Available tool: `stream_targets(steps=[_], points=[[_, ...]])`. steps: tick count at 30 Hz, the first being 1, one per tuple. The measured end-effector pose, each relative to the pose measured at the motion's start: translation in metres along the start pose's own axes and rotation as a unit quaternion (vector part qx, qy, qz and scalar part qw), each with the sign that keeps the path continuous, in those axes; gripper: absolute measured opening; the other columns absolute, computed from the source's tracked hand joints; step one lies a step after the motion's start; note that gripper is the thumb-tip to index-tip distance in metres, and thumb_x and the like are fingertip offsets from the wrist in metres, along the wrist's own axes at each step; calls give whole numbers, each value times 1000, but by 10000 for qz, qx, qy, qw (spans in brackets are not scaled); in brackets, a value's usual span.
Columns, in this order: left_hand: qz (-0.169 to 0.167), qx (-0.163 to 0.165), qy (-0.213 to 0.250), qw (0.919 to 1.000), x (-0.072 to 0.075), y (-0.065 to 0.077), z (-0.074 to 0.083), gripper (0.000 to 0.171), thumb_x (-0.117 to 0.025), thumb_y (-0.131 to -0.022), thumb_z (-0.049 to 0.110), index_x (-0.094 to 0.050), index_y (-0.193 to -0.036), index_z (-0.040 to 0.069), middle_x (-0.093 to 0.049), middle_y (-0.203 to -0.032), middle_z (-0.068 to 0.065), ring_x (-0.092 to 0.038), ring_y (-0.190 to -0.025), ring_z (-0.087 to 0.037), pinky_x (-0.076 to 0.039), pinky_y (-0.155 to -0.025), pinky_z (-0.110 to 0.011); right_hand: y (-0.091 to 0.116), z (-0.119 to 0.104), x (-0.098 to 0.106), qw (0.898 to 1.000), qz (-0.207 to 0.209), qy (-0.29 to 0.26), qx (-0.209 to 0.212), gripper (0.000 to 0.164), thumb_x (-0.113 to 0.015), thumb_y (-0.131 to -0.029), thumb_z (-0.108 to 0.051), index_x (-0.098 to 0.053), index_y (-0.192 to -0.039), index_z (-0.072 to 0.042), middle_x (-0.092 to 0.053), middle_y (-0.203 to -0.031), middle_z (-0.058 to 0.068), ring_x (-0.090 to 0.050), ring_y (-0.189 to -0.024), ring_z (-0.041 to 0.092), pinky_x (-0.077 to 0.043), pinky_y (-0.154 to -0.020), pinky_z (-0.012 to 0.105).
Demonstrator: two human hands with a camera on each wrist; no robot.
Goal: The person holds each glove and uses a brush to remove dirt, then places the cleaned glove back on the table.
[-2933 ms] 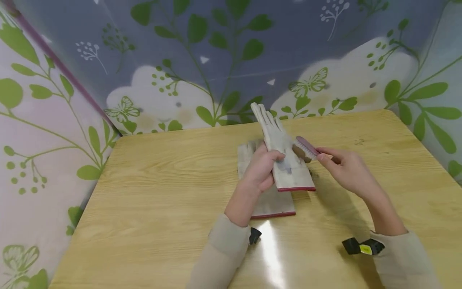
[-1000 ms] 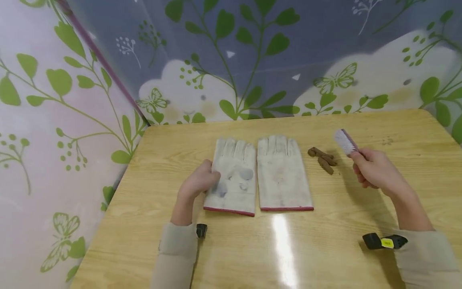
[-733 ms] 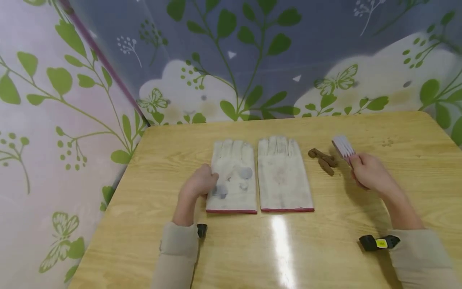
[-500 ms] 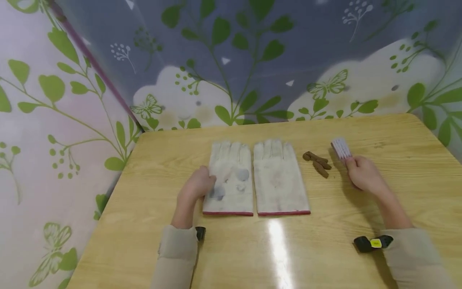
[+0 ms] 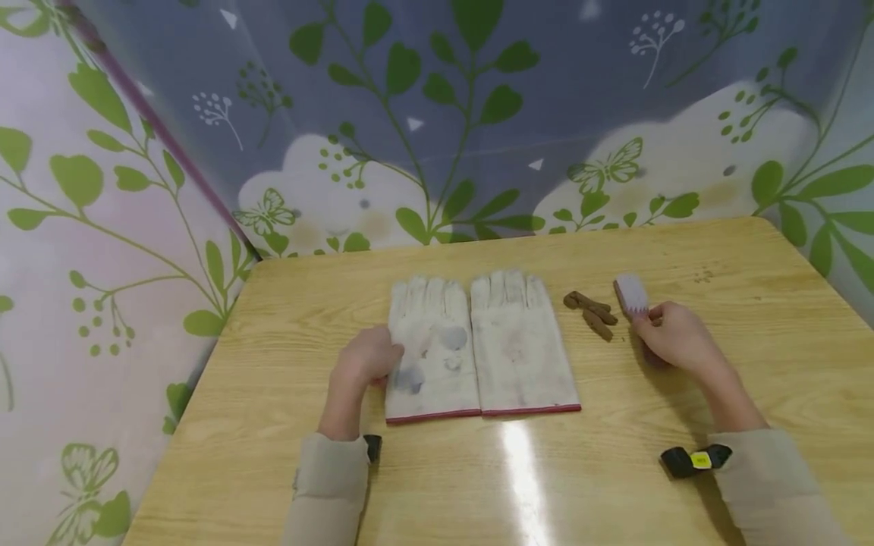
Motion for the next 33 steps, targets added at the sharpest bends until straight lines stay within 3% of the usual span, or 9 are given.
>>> stream_targets(steps=[2, 7, 12, 19, 23, 27, 33], points=[[-38, 8, 29, 10000, -2, 0, 0, 25, -45, -94, 17, -56, -76, 3, -52, -54, -5, -50, -43, -15, -38, -39, -24, 4, -7, 1, 9994, 31, 331, 111, 48, -52, -92, -30, -55, -102, 17, -62, -85, 25, -56, -67, 26, -43, -53, 32], [-67, 70, 110, 9999, -2, 1, 0, 27, -45, -94, 17, -57, -76, 2, -50, -50, -4, -48, -42, -15, -36, -39, -24, 11, -14, 0, 9960, -208, 866, -99, 28, -53, -90, -26, -56, -79, 0, -58, -62, 7, -50, -53, 19, -37, -45, 30], [41, -50, 217, 9997, -1, 1, 4, 27, -45, -96, 17, -56, -78, 1, -49, -50, -4, -51, -44, -16, -40, -42, -24, 13, -15, 0, 9939, -349, 1008, -263, 26, -54, -90, -25, -57, -82, 0, -58, -63, 5, -52, -53, 17, -38, -44, 30], [59, -36, 319, 9995, -2, 2, 4, 25, -45, -98, 16, -59, -93, -4, -51, -52, -7, -55, -45, -17, -45, -43, -25, 12, -9, -2, 9936, -330, 1005, -397, 41, -58, -89, -43, -56, -83, -2, -58, -64, 5, -51, -54, 18, -36, -45, 30], [47, -16, 362, 9993, -2, 1, 3, 26, -46, -97, 16, -59, -102, -6, -54, -51, -8, -55, -43, -17, -45, -41, -24, 8, -5, -2, 9937, -289, 1018, -375, 43, -60, -87, -45, -55, -85, -2, -58, -66, 6, -52, -57, 19, -36, -46, 31], [60, 25, 359, 9993, -2, 1, 3, 26, -45, -97, 15, -60, -100, -7, -55, -50, -8, -55, -41, -17, -44, -39, -23, 6, -3, -1, 9954, -347, 868, -191, 46, -58, -88, -48, -55, -86, -2, -58, -65, 5, -52, -57, 18, -34, -47, 31], [71, 86, 384, 9992, -2, 2, 3, 27, -42, -95, 14, -60, -90, -5, -55, -49, -8, -55, -40, -18, -43, -37, -24, 9, -4, 5, 9967, -416, 690, -46, 66, -53, -88, -55, -54, -107, 7, -65, -82, 14, -53, -66, 22, -38, -50, 30]])
Point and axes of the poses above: each hand's wrist, its own y-axis away from the middle knuckle, its own x-axis out of the back of the hand, z = x × y, the point moved 8 cm from there along -y, towards the middle knuckle
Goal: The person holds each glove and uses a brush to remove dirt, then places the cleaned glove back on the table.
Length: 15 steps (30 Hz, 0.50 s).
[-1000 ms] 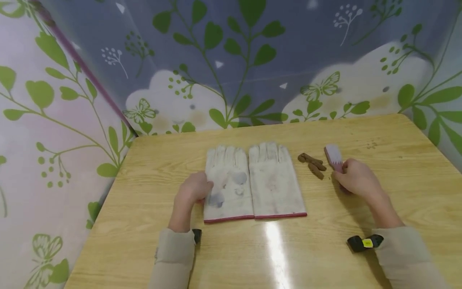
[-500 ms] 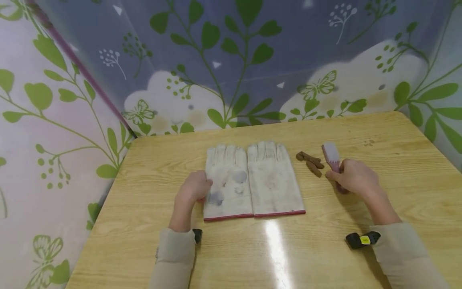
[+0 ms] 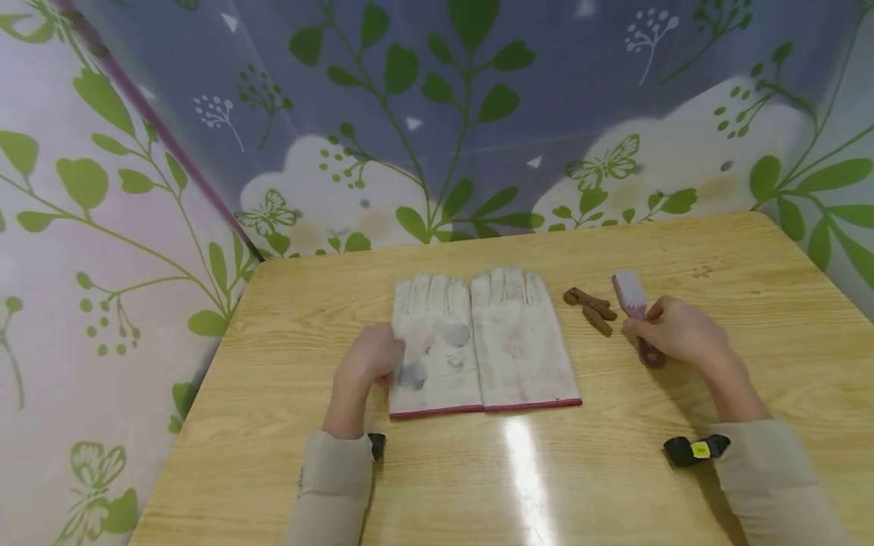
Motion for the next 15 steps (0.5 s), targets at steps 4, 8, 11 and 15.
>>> stream_targets(steps=[4, 8, 11, 15], points=[[168, -44, -196, 9997, 4, 2, 4, 33, -39, -96, 18, -59, -101, -8, -61, -66, -14, -59, -53, -23, -46, -46, -29, -1, -3, 6, 9996, 247, 93, -46, 68, -51, -88, -55, -51, -115, 8, -64, -89, 18, -55, -70, 26, -40, -51, 32], [705, -421, -374, 9959, 12, 1, 15, 49, -39, -98, 26, -38, -134, -6, -54, -118, -25, -56, -104, -36, -49, -80, -44, 4, -12, 16, 9976, 682, 64, 89, 59, -44, -95, -45, -51, -122, 8, -61, -104, 27, -58, -86, 37, -45, -59, 43], [1013, -1069, -401, 9883, 15, 0, 30, 56, -41, -99, 30, -27, -144, 0, -33, -142, -26, -33, -130, -42, -37, -100, -53, 11, -25, 22, 9939, 1003, -17, 470, 44, -37, -99, -31, -58, -107, 7, -59, -89, 25, -55, -72, 35, -42, -55, 42], [1391, -2015, -721, 9669, 15, 4, 51, 58, -44, -98, 31, -25, -146, 3, -21, -148, -28, -16, -138, -43, -24, -109, -54, 22, -44, 28, 9826, 1582, -85, 967, 35, -34, -100, -22, -55, -83, 2, -49, -71, 14, -43, -56, 26, -34, -49, 36]])
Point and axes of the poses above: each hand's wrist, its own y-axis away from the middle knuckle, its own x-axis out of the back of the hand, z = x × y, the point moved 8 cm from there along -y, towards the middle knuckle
